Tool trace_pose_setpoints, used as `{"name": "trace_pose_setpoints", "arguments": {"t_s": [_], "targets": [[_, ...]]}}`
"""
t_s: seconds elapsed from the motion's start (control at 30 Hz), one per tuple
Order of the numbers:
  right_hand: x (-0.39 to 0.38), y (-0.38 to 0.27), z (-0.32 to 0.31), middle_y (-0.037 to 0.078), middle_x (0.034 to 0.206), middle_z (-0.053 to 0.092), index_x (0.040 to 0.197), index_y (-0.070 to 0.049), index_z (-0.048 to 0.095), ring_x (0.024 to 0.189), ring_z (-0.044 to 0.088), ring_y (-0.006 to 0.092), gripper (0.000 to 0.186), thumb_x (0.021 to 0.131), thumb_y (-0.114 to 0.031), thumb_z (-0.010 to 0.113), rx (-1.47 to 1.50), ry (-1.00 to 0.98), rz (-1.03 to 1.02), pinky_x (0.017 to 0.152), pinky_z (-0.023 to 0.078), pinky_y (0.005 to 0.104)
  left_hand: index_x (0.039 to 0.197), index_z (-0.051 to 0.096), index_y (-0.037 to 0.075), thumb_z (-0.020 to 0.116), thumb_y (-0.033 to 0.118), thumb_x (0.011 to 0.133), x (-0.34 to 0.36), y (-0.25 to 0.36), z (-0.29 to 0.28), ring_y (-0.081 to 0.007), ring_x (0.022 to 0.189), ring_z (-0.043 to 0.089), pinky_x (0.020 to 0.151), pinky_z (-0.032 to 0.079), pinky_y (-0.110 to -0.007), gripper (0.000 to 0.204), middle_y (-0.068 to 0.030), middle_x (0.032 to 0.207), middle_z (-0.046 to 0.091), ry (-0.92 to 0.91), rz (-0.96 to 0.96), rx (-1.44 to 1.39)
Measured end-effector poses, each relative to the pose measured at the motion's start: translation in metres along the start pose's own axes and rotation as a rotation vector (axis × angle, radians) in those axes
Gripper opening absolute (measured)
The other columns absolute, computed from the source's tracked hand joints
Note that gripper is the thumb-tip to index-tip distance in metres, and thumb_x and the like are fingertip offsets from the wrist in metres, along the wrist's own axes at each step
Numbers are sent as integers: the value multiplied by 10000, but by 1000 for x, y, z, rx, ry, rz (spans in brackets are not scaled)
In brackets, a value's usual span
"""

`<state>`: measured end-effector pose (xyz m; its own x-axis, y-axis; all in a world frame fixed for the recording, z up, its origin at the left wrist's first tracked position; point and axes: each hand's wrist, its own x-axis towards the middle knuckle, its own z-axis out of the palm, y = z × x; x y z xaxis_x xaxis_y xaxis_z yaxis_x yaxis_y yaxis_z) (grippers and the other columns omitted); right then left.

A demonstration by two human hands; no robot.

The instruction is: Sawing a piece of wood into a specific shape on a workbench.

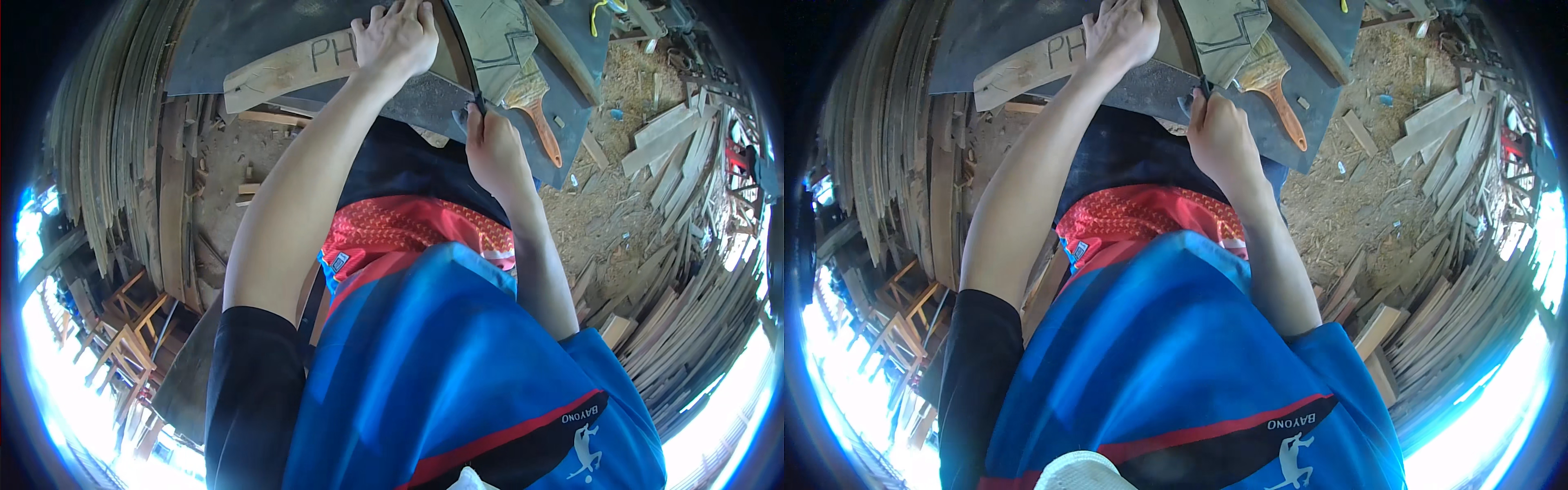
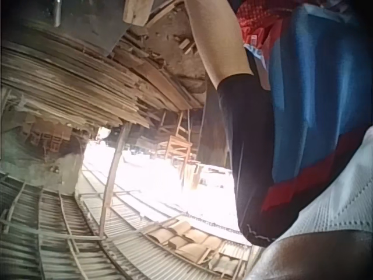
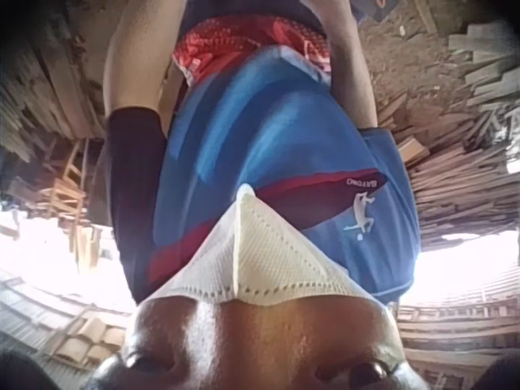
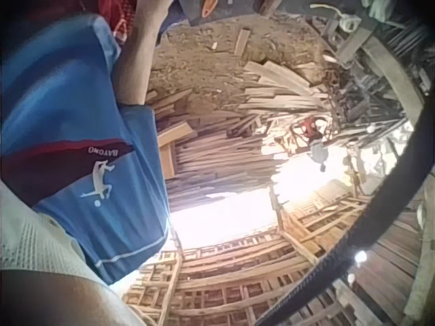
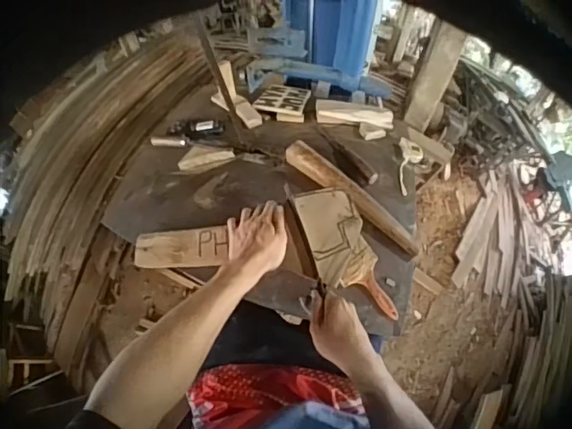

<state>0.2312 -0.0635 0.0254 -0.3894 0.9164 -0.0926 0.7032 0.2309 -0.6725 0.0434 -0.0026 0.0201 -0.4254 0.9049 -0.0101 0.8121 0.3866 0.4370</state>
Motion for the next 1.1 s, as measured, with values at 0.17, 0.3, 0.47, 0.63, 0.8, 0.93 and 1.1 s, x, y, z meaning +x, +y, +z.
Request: {"name": "trace_pose_setpoints", "arguments": {"t_s": [0.17, 0.3, 0.47, 0.63, 0.8, 0.93, 1.1], "targets": [[0, -7, 3, 330, 768, 611, 748, 38, 571, 812, 603, 522, 409, 1023, -256, 497, 32, -19, 39, 740, 471, 590, 1286, 596, 67, 239, 386, 1062, 4, 5, -12, -355, 1278, 493, 1107, 320, -588, 529, -170, 1331, 580, -77, -29, 47], [-4, -7, 10, 322, 749, 612, 735, 31, 567, 786, 603, 529, 411, 1026, -248, 489, 15, 44, 4, 725, 478, 595, 1277, 614, 91, 242, 396, 1061, 5, 12, -13, -343, 1277, 490, 1108, 317, -581, 528, -168, 1338, 574, -66, -34, 32], [-41, 3, 16, 294, 695, 598, 726, 9, 516, 677, 602, 498, 376, 1023, -221, 507, -29, 120, -85, 635, 474, 583, 1289, 616, 106, 249, 423, 1057, 10, 2, -14, -335, 1292, 476, 1110, 307, -585, 538, -161, 1347, 572, -92, -7, -87], [-98, 15, 2, 309, 667, 590, 798, 25, 517, 696, 602, 512, 313, 1022, -193, 503, 61, 51, -29, 622, 452, 604, 1330, 618, 140, 190, 464, 1029, 30, -12, 27, -329, 1352, 442, 1118, 262, -576, 616, -152, 1417, 547, -64, -15, 59], [-184, 23, -84, 168, 658, 602, 1014, 25, 621, 634, 636, 307, 279, 1027, -230, 506, 240, -151, 342, 600, 478, 434, 1317, 611, 74, 172, 438, 1037, 25, -15, 10, -347, 1343, 458, 1112, 267, -603, 636, -156, 1403, 560, -94, -97, 57], [-205, 70, -129, -19, 560, 446, 826, -66, 563, 445, 439, 82, 407, 1061, -384, 471, 237, 112, 618, 393, 324, 268, 1258, 640, 72, 180, 485, 1042, 23, -14, 12, -369, 1308, 495, 1092, 279, -626, 654, -179, 1345, 599, -26, -17, -42], [-139, 72, -132, 119, 611, 548, 960, 19, 642, 547, 544, 200, 331, 1046, -253, 474, 198, 168, 492, 537, 408, 372, 1097, 669, 62, 232, 574, 1032, 24, -31, 3, -358, 1195, 583, 1043, 353, -579, 676, -180, 1191, 677, -63, 61, -24]]}}
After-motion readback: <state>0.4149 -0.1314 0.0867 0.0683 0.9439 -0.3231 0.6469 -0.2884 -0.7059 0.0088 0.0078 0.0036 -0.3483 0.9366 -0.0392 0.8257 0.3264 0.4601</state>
